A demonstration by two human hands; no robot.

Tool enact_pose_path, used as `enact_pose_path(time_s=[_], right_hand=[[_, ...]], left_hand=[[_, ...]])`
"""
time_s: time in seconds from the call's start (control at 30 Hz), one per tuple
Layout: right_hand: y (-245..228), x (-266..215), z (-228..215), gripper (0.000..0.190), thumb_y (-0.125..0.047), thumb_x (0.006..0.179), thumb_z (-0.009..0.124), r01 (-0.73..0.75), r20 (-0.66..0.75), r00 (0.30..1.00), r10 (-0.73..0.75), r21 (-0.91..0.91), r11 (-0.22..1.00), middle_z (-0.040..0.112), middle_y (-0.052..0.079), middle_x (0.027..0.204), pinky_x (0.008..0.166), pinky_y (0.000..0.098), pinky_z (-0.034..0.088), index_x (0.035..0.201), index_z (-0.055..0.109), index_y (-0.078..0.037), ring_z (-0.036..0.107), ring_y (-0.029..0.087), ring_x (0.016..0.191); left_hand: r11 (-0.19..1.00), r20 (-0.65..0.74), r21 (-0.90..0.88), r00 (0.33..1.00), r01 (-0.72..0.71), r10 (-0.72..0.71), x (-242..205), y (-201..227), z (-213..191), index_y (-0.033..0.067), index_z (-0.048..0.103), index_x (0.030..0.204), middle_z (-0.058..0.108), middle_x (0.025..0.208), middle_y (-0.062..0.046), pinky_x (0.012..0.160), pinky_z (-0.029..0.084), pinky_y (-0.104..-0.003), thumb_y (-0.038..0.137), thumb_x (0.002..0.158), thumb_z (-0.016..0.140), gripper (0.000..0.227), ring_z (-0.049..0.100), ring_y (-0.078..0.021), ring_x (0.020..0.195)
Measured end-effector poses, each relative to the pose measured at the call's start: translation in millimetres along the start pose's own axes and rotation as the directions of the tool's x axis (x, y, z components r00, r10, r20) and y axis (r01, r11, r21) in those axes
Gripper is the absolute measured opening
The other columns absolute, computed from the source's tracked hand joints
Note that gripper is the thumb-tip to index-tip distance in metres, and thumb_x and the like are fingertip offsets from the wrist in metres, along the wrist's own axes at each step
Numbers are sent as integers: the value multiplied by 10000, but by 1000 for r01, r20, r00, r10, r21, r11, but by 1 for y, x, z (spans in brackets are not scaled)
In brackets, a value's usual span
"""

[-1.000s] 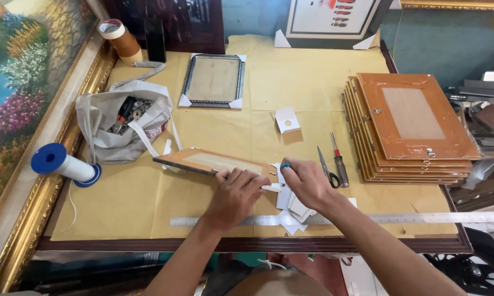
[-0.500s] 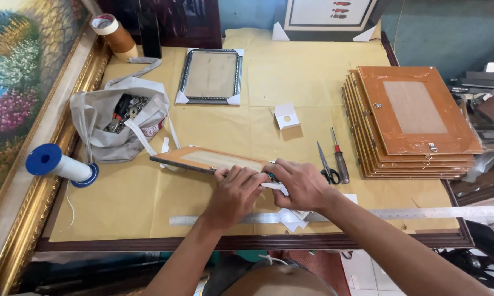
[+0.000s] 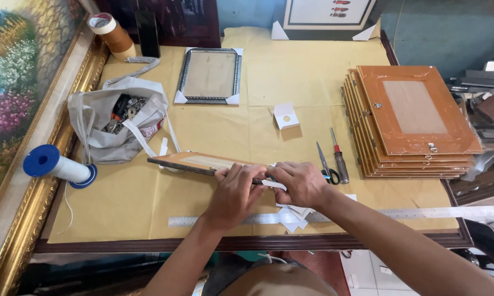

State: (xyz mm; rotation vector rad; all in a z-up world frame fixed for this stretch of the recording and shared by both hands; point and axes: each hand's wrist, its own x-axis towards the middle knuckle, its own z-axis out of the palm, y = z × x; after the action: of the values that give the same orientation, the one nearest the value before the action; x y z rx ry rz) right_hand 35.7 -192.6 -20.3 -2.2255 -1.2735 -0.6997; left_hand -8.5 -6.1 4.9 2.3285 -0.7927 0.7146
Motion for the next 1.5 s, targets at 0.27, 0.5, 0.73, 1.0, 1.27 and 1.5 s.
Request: enact_pose_path(time_s=[0.27, 0.5, 0.73, 1.0, 1.27, 1.5], right_hand=[[10, 5, 0, 302, -384, 789, 432, -178, -60, 981, 186, 123, 976, 501, -10, 720, 402, 281, 456, 940, 571, -163, 511, 178, 460], [3, 23, 1, 176, -158, 764, 652, -674, -12, 553, 833, 582, 455, 481, 11, 440, 396, 206, 354, 937, 678, -131, 412, 75, 401], [4, 37, -7, 164, -106, 829, 573, -589, 32, 429, 903, 768, 252, 398, 13, 438, 394, 209, 381, 975, 614, -43, 446, 104, 371], [36, 2, -21, 354, -474, 764, 614, -956, 50, 122, 991, 274, 103, 643, 46, 872, 782, 386, 464, 1066, 627, -289, 599, 252, 873], [20, -28, 11, 511, -527, 662, 635, -830, 320, 175, 931, -461, 315, 546, -16, 1128, 810, 402, 501, 1099, 533, -283, 604, 259, 959], [23, -41, 25, 515, -481, 659, 633, -794, 321, 186, 929, -508, 335, 560, -16, 1101, 716, 399, 508, 1123, 498, -304, 637, 267, 875]], left_hand=[[1000, -42, -29, 999, 3, -4, 15, -9, 2, 138, 486, 1023, 559, 814, 30, 736, 290, -325, 354, 886, 476, 256, 519, -142, 749], [945, -543, 238, 837, 224, -61, 29, -48, 5, 118, 529, 1037, 453, 1190, -140, 943, 273, -512, 424, 803, 596, 390, 381, -382, 1131], [572, -392, -606, 418, 553, -820, 0, -119, 11, 33, 217, 1324, 291, 1309, -270, 1061, 181, -441, 491, 881, 400, 663, 288, -372, 1250], [960, -485, -88, 830, 266, -275, 85, -76, -36, 137, 474, 725, 474, 660, -13, 767, 378, -425, 558, 697, 688, 473, 511, -245, 656], [960, -21, 267, 996, 84, -81, 93, -32, -21, 150, 531, 821, 501, 715, -28, 669, 439, -388, 611, 778, 498, 464, 507, -201, 737], [945, 11, 324, 998, 50, -56, 91, -31, 1, 147, 505, 871, 472, 777, -23, 687, 418, -406, 574, 741, 534, 447, 497, -218, 777]])
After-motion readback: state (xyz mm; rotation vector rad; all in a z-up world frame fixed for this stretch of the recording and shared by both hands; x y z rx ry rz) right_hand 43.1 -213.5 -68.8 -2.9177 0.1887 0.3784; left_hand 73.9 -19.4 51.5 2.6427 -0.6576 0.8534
